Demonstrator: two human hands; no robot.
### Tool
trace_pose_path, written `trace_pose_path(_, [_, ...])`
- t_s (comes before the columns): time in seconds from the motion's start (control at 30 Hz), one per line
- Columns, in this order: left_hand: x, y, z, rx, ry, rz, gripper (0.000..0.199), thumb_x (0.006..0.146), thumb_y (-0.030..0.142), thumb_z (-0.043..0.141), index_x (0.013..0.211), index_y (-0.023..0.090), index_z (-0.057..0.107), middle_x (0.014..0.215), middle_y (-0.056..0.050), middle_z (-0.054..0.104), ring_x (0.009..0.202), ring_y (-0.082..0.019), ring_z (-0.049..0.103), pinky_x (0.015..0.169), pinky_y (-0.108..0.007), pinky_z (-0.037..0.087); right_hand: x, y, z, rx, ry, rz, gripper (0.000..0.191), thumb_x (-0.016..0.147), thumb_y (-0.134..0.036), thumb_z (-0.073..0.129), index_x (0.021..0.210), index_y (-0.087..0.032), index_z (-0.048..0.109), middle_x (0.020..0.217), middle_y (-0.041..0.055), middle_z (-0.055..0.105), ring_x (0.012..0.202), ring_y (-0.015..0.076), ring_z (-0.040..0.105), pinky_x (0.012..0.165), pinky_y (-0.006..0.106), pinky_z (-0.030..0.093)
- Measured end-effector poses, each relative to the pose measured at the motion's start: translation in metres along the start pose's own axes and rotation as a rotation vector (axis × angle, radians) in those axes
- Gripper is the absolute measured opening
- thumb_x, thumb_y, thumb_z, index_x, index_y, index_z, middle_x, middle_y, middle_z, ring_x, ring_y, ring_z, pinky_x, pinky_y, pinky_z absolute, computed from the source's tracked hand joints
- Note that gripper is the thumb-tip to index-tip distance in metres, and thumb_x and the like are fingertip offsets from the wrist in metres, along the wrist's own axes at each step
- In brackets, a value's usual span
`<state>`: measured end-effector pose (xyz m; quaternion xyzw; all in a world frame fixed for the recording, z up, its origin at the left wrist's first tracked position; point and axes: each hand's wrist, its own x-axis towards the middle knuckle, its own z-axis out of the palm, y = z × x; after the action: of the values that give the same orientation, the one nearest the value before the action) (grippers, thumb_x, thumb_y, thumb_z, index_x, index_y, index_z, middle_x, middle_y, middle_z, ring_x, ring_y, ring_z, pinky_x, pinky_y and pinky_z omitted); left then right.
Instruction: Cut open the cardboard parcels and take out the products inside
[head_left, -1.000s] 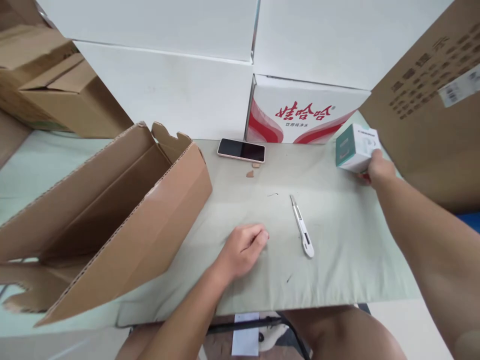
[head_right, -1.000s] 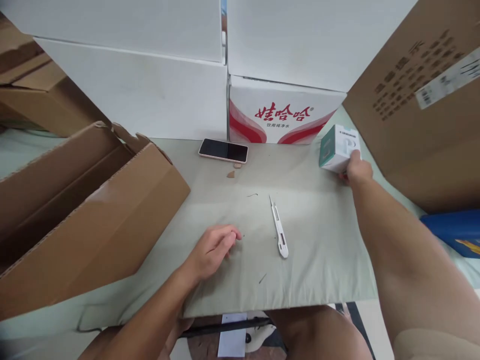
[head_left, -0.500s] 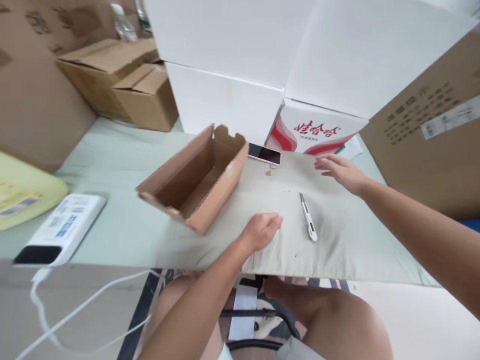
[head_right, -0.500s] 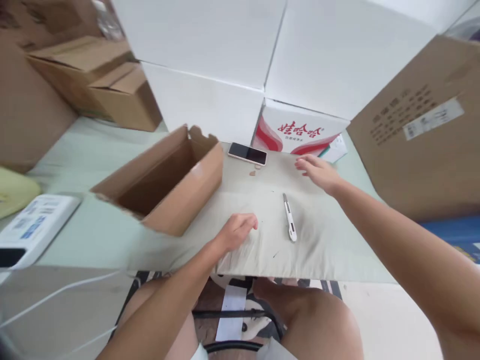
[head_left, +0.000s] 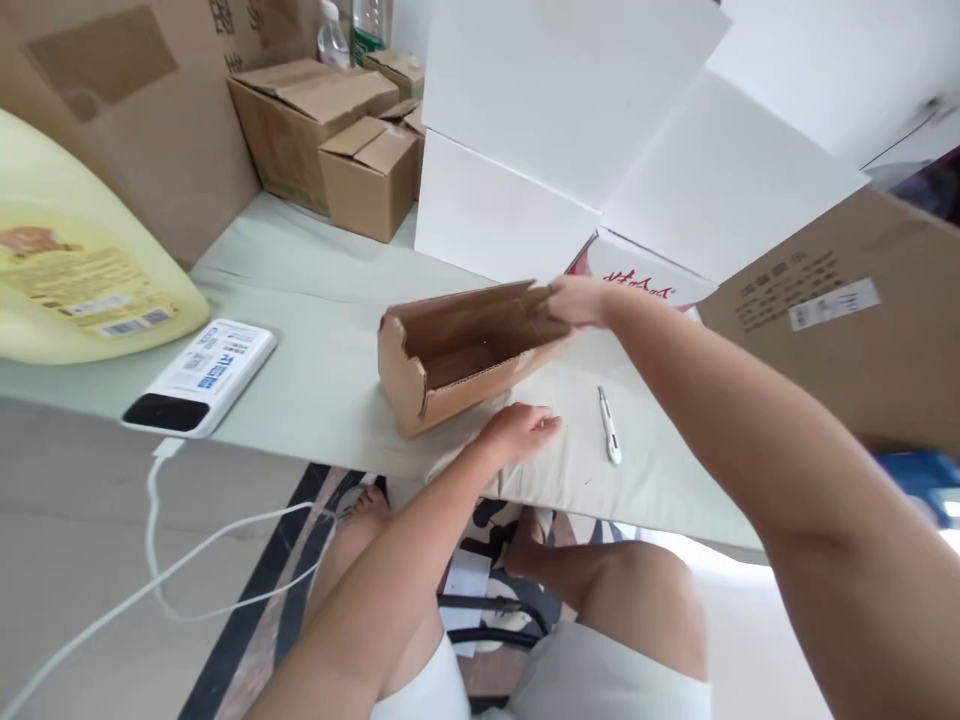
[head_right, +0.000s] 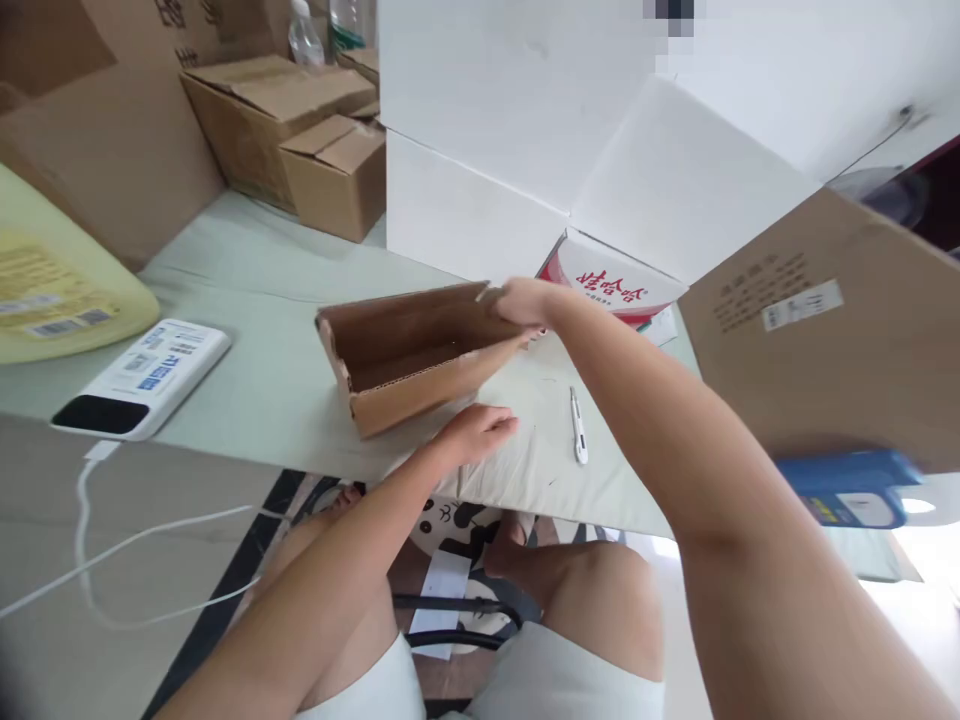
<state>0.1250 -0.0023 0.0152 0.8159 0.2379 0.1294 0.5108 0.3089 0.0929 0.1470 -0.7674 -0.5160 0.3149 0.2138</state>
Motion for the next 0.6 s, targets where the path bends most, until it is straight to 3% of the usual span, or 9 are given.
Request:
trace_pose_path(0.07, [-0.001,-0.002,-0.005,0.019,-0.004,-0.022,0.035,0.092,0.042,0.055,0.064,0.022,0.05,0.063,-0.001,0.056,0.067,-0.02,0.055,0.064,-0.031,0.033,-0.052,0.02,-0.009,0.165,0.161,0.113,0.018,0.065,-0.024,0.083,0.078,-0.021,0.071,0.072,0.0032,0.068,0.1,0.0332,0.073,0.095,0.056,0.061])
trace_pose_path(0.2, [0.001,0.0,-0.008,0.042,-0.04,-0.021,0.022,0.084,0.032,0.063,0.066,0.021,0.056,0.064,-0.001,0.057,0.062,-0.019,0.053,0.062,-0.031,0.031,-0.15,0.078,-0.035,0.27,0.415,0.249,0.044,0.071,-0.036,0.069,0.115,-0.03,0.067,0.102,0.0039,0.075,0.093,0.028,0.076,0.072,0.044,0.068])
trace_pose_path(0.27, [0.003,0.004,-0.005,0.044,-0.069,0.0,0.018,0.083,0.03,0.064,0.068,0.022,0.059,0.065,-0.001,0.059,0.062,-0.018,0.054,0.061,-0.031,0.032,-0.188,0.115,-0.051,0.432,0.655,0.366,0.044,0.063,-0.032,0.075,0.106,-0.031,0.067,0.108,0.0031,0.075,0.103,0.0288,0.075,0.078,0.04,0.069])
trace_pose_path(0.33, [0.006,0.009,-0.002,0.047,-0.091,0.02,0.016,0.084,0.03,0.063,0.071,0.022,0.061,0.066,-0.002,0.06,0.063,-0.018,0.055,0.06,-0.031,0.032,-0.217,0.152,-0.066,0.502,0.883,0.45,0.03,0.061,-0.03,0.069,0.09,-0.031,0.061,0.11,0.0052,0.073,0.122,0.0324,0.069,0.089,0.043,0.067])
trace_pose_path(0.47, [0.015,0.015,0.008,0.046,-0.115,0.04,0.017,0.087,0.03,0.059,0.073,0.022,0.062,0.069,-0.002,0.061,0.062,-0.018,0.054,0.059,-0.031,0.032,-0.244,0.205,-0.09,0.498,1.107,0.543,0.024,0.058,-0.028,0.055,0.079,-0.031,0.043,0.115,0.0098,0.067,0.133,0.0363,0.062,0.088,0.052,0.063])
trace_pose_path(0.6, [0.024,0.017,0.019,0.05,-0.119,0.058,0.016,0.088,0.026,0.058,0.073,0.022,0.06,0.068,-0.001,0.06,0.062,-0.017,0.052,0.06,-0.031,0.03,-0.227,0.231,-0.111,0.487,1.124,0.557,0.012,0.075,-0.024,0.049,0.084,-0.029,0.043,0.12,0.0091,0.065,0.127,0.0323,0.066,0.083,0.055,0.065])
